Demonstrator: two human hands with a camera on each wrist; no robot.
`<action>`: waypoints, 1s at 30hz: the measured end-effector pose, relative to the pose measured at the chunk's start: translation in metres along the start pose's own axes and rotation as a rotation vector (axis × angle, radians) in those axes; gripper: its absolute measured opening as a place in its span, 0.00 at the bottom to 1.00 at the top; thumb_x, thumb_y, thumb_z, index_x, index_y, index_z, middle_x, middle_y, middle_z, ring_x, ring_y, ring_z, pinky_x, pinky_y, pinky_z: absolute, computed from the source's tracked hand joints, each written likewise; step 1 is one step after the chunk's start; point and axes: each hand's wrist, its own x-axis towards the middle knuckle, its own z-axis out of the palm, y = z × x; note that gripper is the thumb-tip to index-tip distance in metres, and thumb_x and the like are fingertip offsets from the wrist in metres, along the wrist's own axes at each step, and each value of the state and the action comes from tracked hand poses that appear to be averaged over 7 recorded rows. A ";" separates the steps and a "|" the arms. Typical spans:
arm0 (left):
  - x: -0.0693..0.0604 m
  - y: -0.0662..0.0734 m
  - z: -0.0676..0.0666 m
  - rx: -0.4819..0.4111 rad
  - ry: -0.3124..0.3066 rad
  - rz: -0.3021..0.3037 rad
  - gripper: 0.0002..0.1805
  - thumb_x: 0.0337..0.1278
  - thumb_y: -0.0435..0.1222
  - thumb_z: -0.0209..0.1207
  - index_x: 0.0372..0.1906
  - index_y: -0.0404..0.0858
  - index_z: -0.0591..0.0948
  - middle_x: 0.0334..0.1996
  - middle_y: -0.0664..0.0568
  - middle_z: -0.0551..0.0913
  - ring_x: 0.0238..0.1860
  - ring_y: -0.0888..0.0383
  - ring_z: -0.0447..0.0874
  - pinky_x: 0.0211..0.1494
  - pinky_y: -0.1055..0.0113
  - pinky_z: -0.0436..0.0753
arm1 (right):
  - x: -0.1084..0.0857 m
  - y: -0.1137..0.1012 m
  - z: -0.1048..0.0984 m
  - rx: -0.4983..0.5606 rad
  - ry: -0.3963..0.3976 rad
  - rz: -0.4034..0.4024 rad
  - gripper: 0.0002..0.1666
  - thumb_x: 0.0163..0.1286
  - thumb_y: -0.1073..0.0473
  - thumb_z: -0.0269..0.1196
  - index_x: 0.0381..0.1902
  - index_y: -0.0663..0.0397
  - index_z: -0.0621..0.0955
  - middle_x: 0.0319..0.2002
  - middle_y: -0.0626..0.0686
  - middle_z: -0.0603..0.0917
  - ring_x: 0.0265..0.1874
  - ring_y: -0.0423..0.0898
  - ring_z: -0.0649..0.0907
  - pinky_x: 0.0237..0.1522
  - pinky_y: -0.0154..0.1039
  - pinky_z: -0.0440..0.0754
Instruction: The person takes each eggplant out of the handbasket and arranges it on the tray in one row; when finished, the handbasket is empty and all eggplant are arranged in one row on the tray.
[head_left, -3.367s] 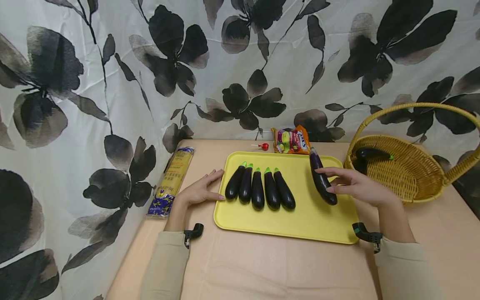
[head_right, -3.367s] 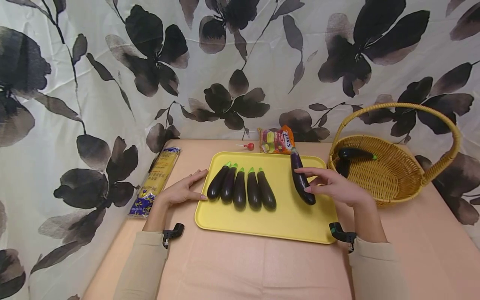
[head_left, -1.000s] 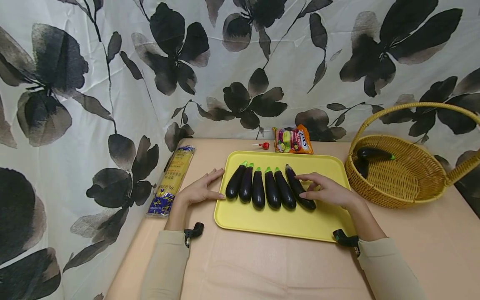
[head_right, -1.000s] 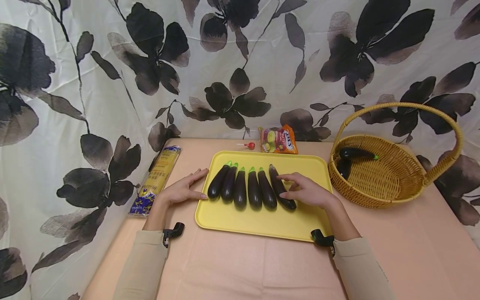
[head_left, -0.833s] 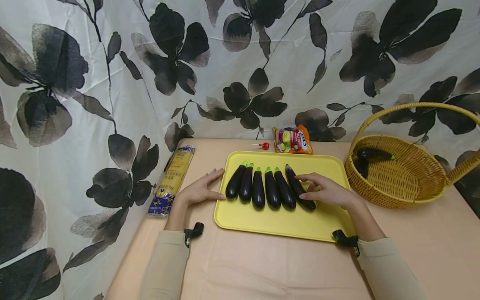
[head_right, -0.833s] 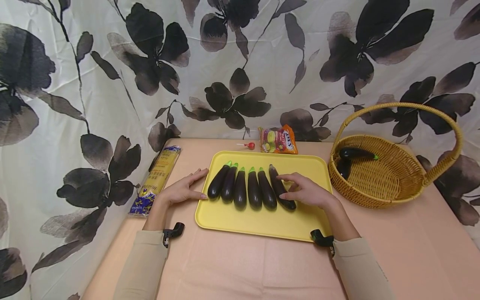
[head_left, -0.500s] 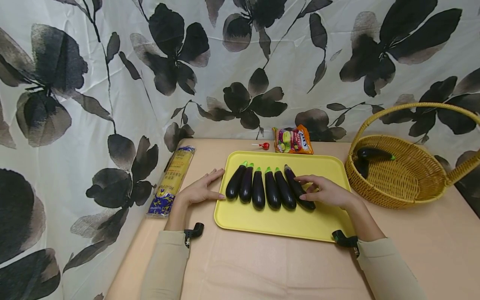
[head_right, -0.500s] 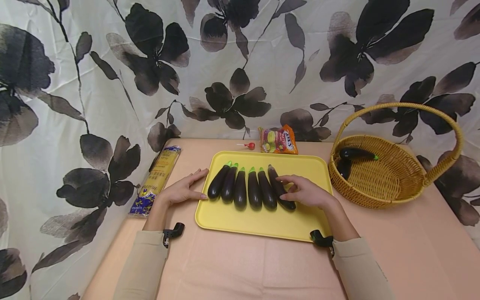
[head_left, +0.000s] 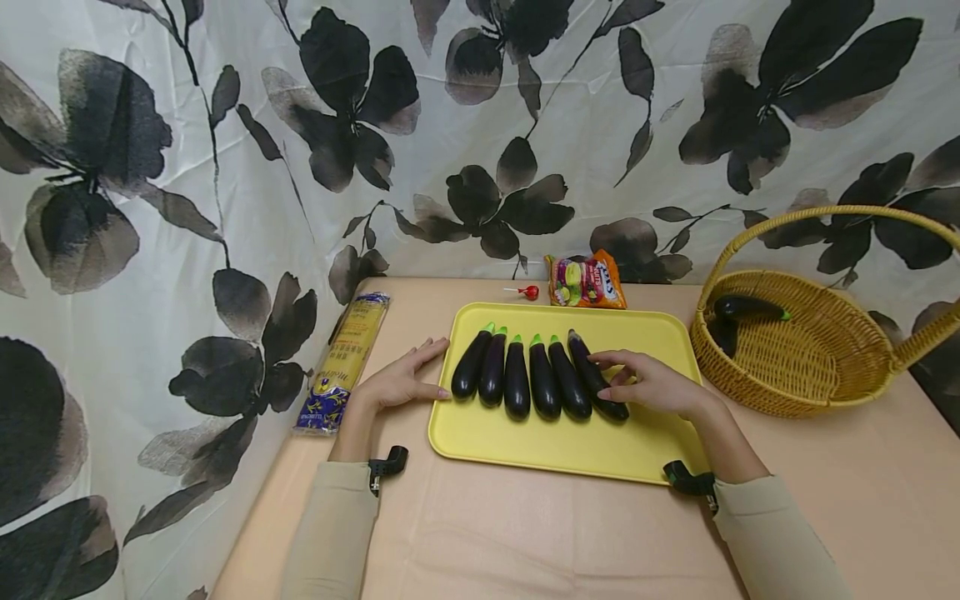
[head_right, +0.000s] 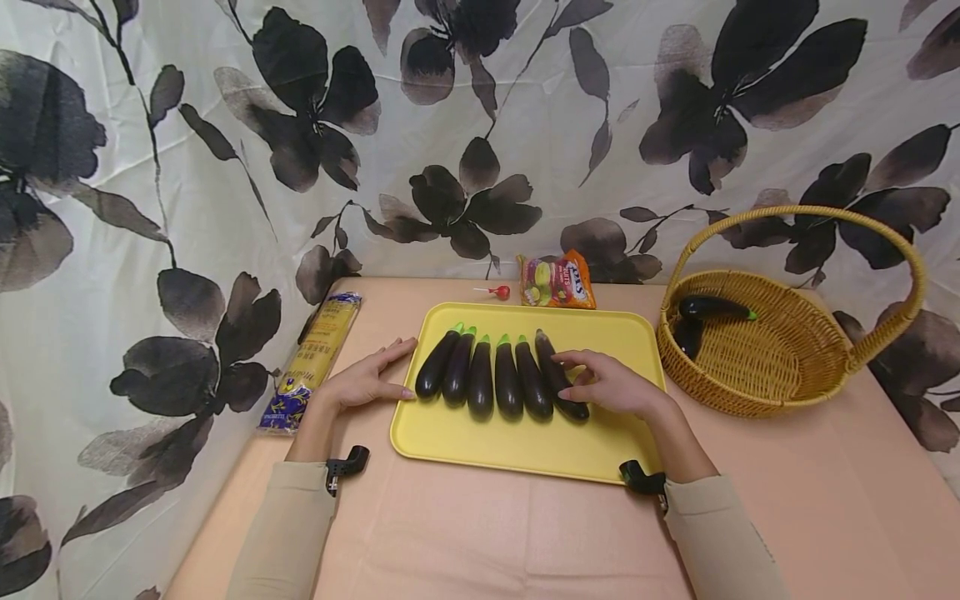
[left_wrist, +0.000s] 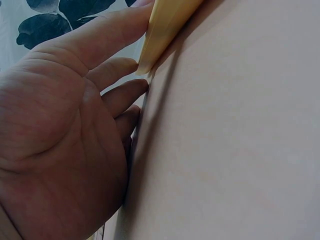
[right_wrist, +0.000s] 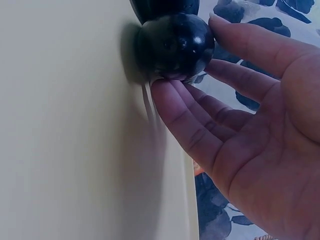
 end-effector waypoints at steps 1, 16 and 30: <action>0.000 0.000 0.000 -0.003 -0.001 0.002 0.59 0.49 0.53 0.78 0.84 0.53 0.58 0.86 0.55 0.48 0.86 0.49 0.31 0.87 0.45 0.34 | 0.000 0.000 0.000 -0.001 0.002 0.004 0.38 0.71 0.56 0.70 0.74 0.60 0.72 0.63 0.63 0.79 0.48 0.52 0.82 0.49 0.38 0.82; -0.001 0.001 0.000 -0.025 -0.003 -0.004 0.59 0.49 0.51 0.79 0.84 0.53 0.58 0.86 0.55 0.47 0.86 0.49 0.31 0.87 0.44 0.34 | -0.016 -0.010 -0.018 -0.047 0.182 -0.051 0.31 0.77 0.52 0.64 0.73 0.54 0.75 0.70 0.64 0.76 0.57 0.57 0.82 0.52 0.42 0.83; 0.000 -0.002 0.002 -0.015 0.004 -0.004 0.59 0.49 0.52 0.79 0.84 0.53 0.58 0.86 0.55 0.47 0.86 0.48 0.30 0.87 0.45 0.34 | -0.055 -0.005 -0.060 -0.057 0.584 -0.025 0.30 0.79 0.48 0.61 0.75 0.45 0.74 0.64 0.44 0.76 0.55 0.35 0.77 0.45 0.16 0.76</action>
